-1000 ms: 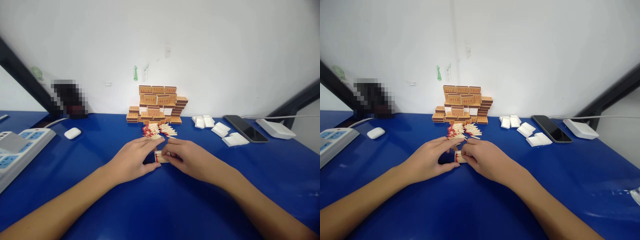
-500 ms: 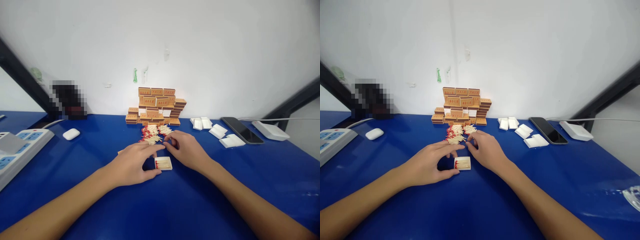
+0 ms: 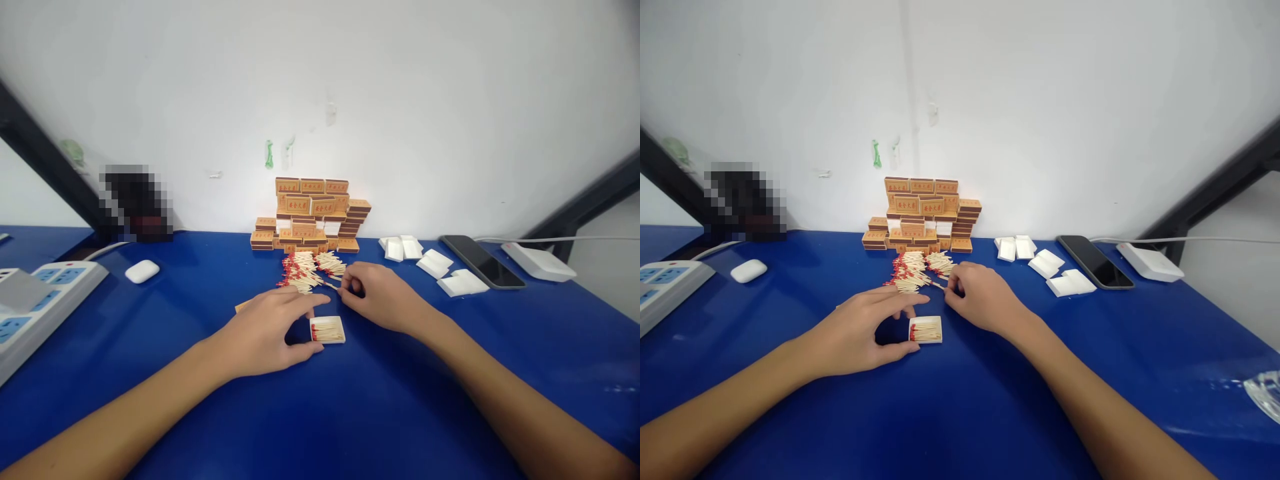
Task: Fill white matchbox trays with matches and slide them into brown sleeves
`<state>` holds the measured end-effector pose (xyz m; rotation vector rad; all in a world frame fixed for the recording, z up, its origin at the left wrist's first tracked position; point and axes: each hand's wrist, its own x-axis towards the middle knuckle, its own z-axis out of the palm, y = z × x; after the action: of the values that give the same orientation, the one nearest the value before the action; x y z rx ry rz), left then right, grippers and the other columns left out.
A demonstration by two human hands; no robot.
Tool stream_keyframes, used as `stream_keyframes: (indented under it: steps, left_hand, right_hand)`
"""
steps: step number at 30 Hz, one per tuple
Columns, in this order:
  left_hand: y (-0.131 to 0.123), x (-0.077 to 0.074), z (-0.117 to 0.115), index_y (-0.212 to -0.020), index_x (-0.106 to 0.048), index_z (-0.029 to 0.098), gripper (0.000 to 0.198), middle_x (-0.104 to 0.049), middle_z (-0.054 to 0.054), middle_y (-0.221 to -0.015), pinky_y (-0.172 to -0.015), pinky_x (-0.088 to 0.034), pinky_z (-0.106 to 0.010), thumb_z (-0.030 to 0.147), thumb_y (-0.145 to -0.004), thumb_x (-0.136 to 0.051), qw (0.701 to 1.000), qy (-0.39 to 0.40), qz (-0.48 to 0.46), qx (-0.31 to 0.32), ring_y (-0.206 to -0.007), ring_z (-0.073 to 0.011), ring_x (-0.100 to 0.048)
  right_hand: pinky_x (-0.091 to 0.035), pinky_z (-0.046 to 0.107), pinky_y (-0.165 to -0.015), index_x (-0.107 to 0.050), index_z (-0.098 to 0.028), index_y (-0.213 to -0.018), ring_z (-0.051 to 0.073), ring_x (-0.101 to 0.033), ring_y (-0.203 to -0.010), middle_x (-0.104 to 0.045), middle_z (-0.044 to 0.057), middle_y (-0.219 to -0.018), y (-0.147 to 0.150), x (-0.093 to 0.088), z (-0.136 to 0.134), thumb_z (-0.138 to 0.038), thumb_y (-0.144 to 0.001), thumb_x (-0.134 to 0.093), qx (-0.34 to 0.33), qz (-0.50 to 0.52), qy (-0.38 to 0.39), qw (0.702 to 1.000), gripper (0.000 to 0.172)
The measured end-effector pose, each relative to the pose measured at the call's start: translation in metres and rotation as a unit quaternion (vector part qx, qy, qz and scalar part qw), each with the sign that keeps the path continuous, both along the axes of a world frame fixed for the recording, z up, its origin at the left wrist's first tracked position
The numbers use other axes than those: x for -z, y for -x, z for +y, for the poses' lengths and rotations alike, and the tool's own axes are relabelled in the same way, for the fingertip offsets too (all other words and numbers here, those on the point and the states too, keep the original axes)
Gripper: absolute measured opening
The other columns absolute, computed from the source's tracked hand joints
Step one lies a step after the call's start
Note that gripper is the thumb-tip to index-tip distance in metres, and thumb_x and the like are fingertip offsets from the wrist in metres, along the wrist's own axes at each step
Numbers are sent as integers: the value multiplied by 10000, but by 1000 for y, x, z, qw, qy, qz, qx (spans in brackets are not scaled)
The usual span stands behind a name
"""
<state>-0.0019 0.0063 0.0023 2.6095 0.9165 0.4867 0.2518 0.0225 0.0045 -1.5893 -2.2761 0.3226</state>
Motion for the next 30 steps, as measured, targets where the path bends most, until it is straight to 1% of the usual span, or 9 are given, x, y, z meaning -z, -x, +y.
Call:
stream_keyframes:
  steps: [5, 8, 11, 16, 21, 23, 26, 28, 30]
  left_hand:
    - [0, 0, 1, -1456, -559, 286, 594, -719, -60, -1188, -977, -561, -441, 400, -903, -746, 1000, 11, 2, -1, -1113, -267, -680]
    - [-1, 0, 1, -1458, -560, 292, 600, -720, -58, -1174, -936, -573, -417, 410, -901, -748, 1000, 5, 1, -6, -1103, -268, -681]
    - [0, 0, 2, -1459, -558, 287, 594, -726, -54, -1142, -924, -575, -406, 399, -905, -742, 1000, 2, -4, -1, -1081, -259, -687]
    - [1, 0, 3, -1463, -556, 273, 604, -725, -72, -1165, -920, -579, -410, 396, -902, -742, 1000, -7, 0, -1, -1102, -270, -681]
    - [0, -1, 2, -1479, -541, 289, 608, -713, -70, -1203, -945, -572, -432, 415, -915, -730, 1000, 1, 16, -8, -1124, -278, -674]
    - [0, -2, 2, -1480, -539, 290, 613, -713, -71, -1201, -952, -571, -435, 423, -913, -732, 1000, 1, 18, -10, -1122, -279, -673]
    - [0, -1, 2, -1480, -538, 292, 624, -716, -69, -1182, -948, -572, -425, 412, -903, -742, 1000, -3, 10, -7, -1113, -276, -676]
    - [1, -1, 2, -1478, -538, 291, 620, -717, -64, -1175, -931, -576, -412, 400, -903, -741, 1000, -4, 6, -5, -1113, -273, -676]
    - [0, 0, 2, -1478, -537, 287, 615, -717, -63, -1180, -930, -573, -411, 396, -907, -737, 1000, -3, 8, -3, -1113, -271, -675]
  right_hand:
    - [-382, 285, -633, -628, -202, -792, 162, -561, -704, -643, 13, -786, -17, -11, 0, -204, -845, -629, 5, 1, 9, 1000, 54]
    - [-387, 284, -641, -636, -199, -809, 158, -557, -696, -636, 13, -778, -19, -13, 1, -212, -864, -618, -10, 14, -6, 1000, 60]
    - [-386, 282, -643, -631, -198, -792, 157, -553, -699, -630, 13, -775, -17, -13, 1, -185, -862, -608, -17, 8, -7, 1000, 75]
    - [-370, 282, -604, -632, -201, -744, 151, -541, -666, -646, 17, -772, -16, -14, 0, -138, -818, -622, -21, -32, 19, 999, 98]
    - [-370, 282, -548, -649, -226, -726, 146, -537, -604, -627, -17, -685, -24, -21, -5, -174, -808, -637, -43, -39, 95, 994, 98]
    - [-365, 281, -541, -659, -231, -729, 144, -529, -594, -616, -24, -668, -26, -23, -6, -198, -824, -643, -55, -35, 108, 992, 102]
    - [-363, 284, -562, -673, -223, -779, 142, -517, -600, -603, -20, -679, -25, -22, -3, -205, -860, -635, -45, -24, 73, 996, 92]
    - [-368, 286, -595, -673, -209, -829, 148, -527, -635, -605, -9, -714, -23, -17, 0, -207, -882, -635, -24, -19, 34, 999, 66]
    - [-369, 285, -619, -666, -201, -850, 155, -538, -676, -614, 3, -756, -18, -12, 3, -234, -900, -648, -20, -17, 13, 1000, 63]
